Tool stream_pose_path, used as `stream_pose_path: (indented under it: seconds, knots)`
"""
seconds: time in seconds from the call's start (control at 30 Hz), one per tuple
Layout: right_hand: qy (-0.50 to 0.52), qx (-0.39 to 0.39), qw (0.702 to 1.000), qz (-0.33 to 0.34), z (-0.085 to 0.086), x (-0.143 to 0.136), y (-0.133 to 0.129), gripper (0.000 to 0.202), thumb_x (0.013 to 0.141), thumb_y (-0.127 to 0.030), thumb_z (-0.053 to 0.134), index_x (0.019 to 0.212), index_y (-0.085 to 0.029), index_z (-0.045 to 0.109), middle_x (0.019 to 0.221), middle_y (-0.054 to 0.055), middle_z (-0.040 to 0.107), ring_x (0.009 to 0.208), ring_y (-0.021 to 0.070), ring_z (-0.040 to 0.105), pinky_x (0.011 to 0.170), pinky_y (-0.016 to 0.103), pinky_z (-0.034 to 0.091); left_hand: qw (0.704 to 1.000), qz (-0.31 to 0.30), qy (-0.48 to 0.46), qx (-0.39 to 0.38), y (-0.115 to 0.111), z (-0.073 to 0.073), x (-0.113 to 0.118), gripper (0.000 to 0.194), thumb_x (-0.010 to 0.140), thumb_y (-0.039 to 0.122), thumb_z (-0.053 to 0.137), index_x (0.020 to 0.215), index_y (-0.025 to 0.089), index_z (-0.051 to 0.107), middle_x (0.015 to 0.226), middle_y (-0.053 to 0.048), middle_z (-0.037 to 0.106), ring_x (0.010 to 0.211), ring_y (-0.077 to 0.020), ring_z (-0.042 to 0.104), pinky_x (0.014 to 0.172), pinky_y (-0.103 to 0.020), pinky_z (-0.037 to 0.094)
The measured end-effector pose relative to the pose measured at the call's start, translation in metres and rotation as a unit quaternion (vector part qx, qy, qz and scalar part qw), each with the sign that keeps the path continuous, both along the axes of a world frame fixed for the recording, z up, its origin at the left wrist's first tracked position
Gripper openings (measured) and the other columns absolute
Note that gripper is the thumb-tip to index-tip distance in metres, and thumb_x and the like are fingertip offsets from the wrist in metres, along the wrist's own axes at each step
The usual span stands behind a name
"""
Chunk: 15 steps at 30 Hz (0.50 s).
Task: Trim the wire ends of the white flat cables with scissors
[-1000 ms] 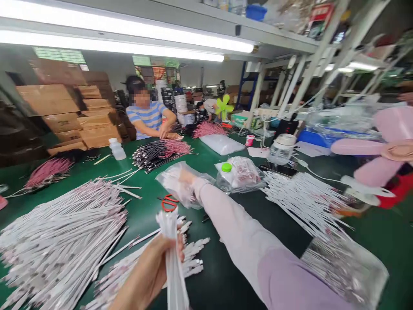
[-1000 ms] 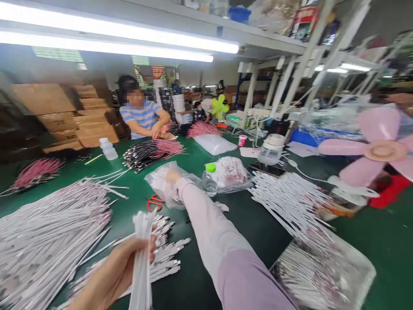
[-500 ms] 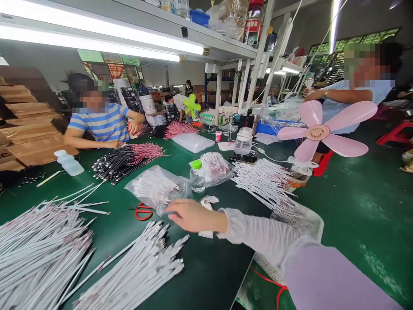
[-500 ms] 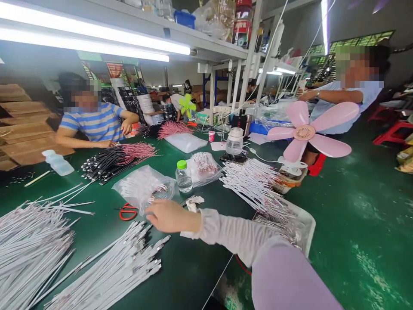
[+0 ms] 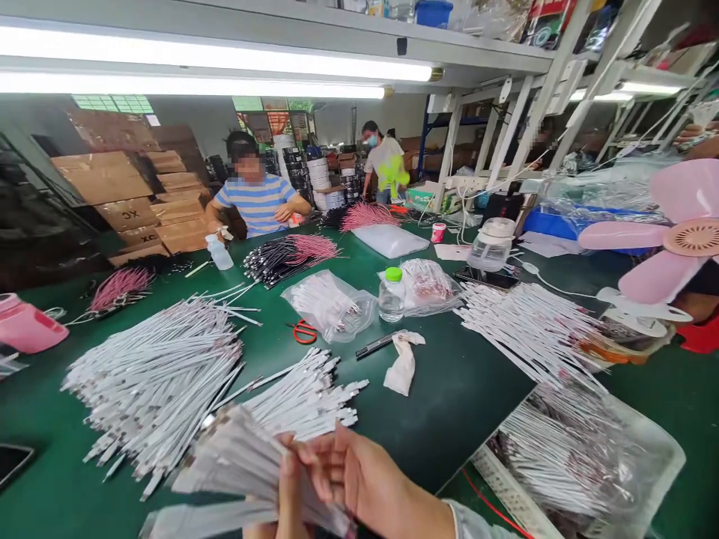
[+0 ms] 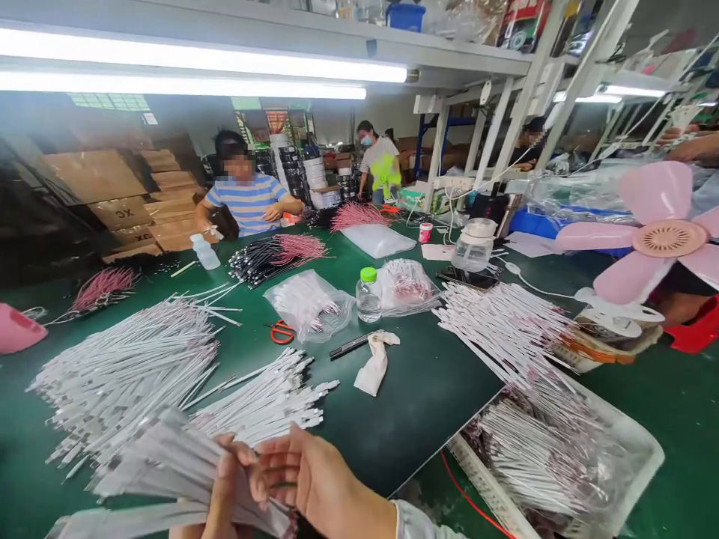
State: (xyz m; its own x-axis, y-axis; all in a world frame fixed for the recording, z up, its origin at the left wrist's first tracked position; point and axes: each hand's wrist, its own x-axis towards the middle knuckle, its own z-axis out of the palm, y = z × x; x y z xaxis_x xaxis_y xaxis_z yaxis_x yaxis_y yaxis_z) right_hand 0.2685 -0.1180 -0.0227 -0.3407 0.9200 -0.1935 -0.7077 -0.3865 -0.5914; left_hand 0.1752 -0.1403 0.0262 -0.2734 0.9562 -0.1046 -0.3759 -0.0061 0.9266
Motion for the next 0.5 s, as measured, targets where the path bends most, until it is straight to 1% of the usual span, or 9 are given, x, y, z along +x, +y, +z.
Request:
stream_pose_path:
  seconds: [0.03, 0.07, 0.1, 0.13, 0.17, 0.23, 0.33, 0.4, 0.5]
  knots:
    - [-0.043, 0.021, 0.998, -0.033, 0.004, 0.004, 0.001, 0.049, 0.078, -0.060, 0.069, 0.092, -0.013, 0.073, 0.088, 0.008, 0.068, 0.077, 0.0153, 0.062, 0.070, 0.027, 0.046, 0.999, -0.038, 0.009, -0.029, -0.001, 0.000, -0.005, 0.045, 0.071, 0.057, 0.077, 0.093, 0.021, 0.062, 0.057, 0.004, 0.059, 0.039, -0.0094, 0.046, 0.036, -0.020, 0.037]
    - [-0.088, 0.050, 0.993, -0.058, 0.008, 0.008, 0.003, 0.047, 0.077, -0.057, 0.072, 0.095, -0.013, 0.073, 0.090, 0.007, 0.068, 0.075, 0.0131, 0.061, 0.068, 0.025, 0.045, 0.995, -0.081, 0.019, -0.061, -0.002, -0.002, -0.011, 0.046, 0.070, 0.057, 0.078, 0.088, 0.017, 0.065, 0.053, 0.003, 0.058, 0.037, -0.0080, 0.044, 0.035, -0.019, 0.035]
    - [-0.125, 0.078, 0.987, -0.057, 0.012, 0.012, 0.004, 0.047, 0.077, -0.056, 0.073, 0.097, -0.014, 0.073, 0.088, 0.006, 0.067, 0.070, 0.0107, 0.057, 0.062, 0.023, 0.041, 0.988, -0.123, 0.029, -0.091, -0.004, -0.004, -0.015, 0.047, 0.069, 0.057, 0.079, 0.081, 0.013, 0.066, 0.050, 0.001, 0.057, 0.037, -0.0077, 0.045, 0.037, -0.018, 0.036]
    - [-0.156, 0.103, 0.982, -0.033, 0.015, 0.016, 0.006, 0.046, 0.075, -0.054, 0.076, 0.098, -0.014, 0.072, 0.081, 0.003, 0.065, 0.062, 0.0083, 0.051, 0.058, 0.022, 0.038, 0.980, -0.160, 0.035, -0.114, -0.006, -0.008, -0.018, 0.049, 0.066, 0.057, 0.081, 0.074, 0.011, 0.067, 0.051, -0.001, 0.059, 0.039, -0.0085, 0.049, 0.040, -0.018, 0.039]
    - [-0.178, 0.118, 0.977, -0.014, 0.017, 0.019, 0.007, 0.045, 0.073, -0.053, 0.078, 0.095, -0.014, 0.072, 0.075, 0.001, 0.062, 0.058, 0.0069, 0.046, 0.054, 0.022, 0.035, 0.974, -0.184, 0.034, -0.130, -0.008, -0.012, -0.019, 0.050, 0.063, 0.056, 0.083, 0.072, 0.009, 0.068, 0.054, -0.004, 0.063, 0.041, -0.0095, 0.053, 0.042, -0.019, 0.042]
    - [-0.199, 0.103, 0.975, -0.007, 0.019, 0.023, 0.011, 0.040, 0.070, -0.048, 0.081, 0.090, -0.015, 0.070, 0.070, -0.002, 0.058, 0.056, 0.0066, 0.042, 0.051, 0.021, 0.031, 0.971, -0.192, 0.018, -0.142, -0.011, -0.021, -0.017, 0.050, 0.060, 0.053, 0.085, 0.075, 0.008, 0.070, 0.062, -0.008, 0.069, 0.047, -0.0122, 0.059, 0.046, -0.021, 0.047]
    - [-0.205, 0.069, 0.976, -0.021, 0.015, 0.025, 0.014, 0.035, 0.071, -0.046, 0.080, 0.082, -0.015, 0.068, 0.068, -0.003, 0.054, 0.055, 0.0058, 0.039, 0.050, 0.021, 0.030, 0.976, -0.161, -0.020, -0.146, -0.013, -0.033, -0.012, 0.048, 0.060, 0.045, 0.088, 0.086, 0.009, 0.071, 0.075, -0.011, 0.074, 0.058, -0.0171, 0.068, 0.049, -0.023, 0.052]
    - [-0.191, 0.058, 0.980, -0.008, 0.013, 0.026, 0.015, 0.036, 0.071, -0.047, 0.080, 0.080, -0.014, 0.068, 0.065, -0.004, 0.051, 0.053, 0.0048, 0.037, 0.048, 0.020, 0.029, 0.974, -0.160, -0.040, -0.157, -0.013, -0.036, -0.010, 0.047, 0.060, 0.042, 0.088, 0.088, 0.009, 0.069, 0.076, -0.011, 0.074, 0.059, -0.0177, 0.069, 0.048, -0.023, 0.053]
    - [-0.194, 0.065, 0.979, 0.021, 0.012, 0.028, 0.017, 0.037, 0.068, -0.046, 0.081, 0.078, -0.014, 0.066, 0.063, -0.004, 0.051, 0.050, 0.0047, 0.039, 0.045, 0.020, 0.029, 0.968, -0.174, -0.057, -0.171, -0.012, -0.036, -0.010, 0.049, 0.060, 0.042, 0.089, 0.089, 0.009, 0.068, 0.075, -0.011, 0.074, 0.056, -0.0171, 0.068, 0.048, -0.023, 0.054]
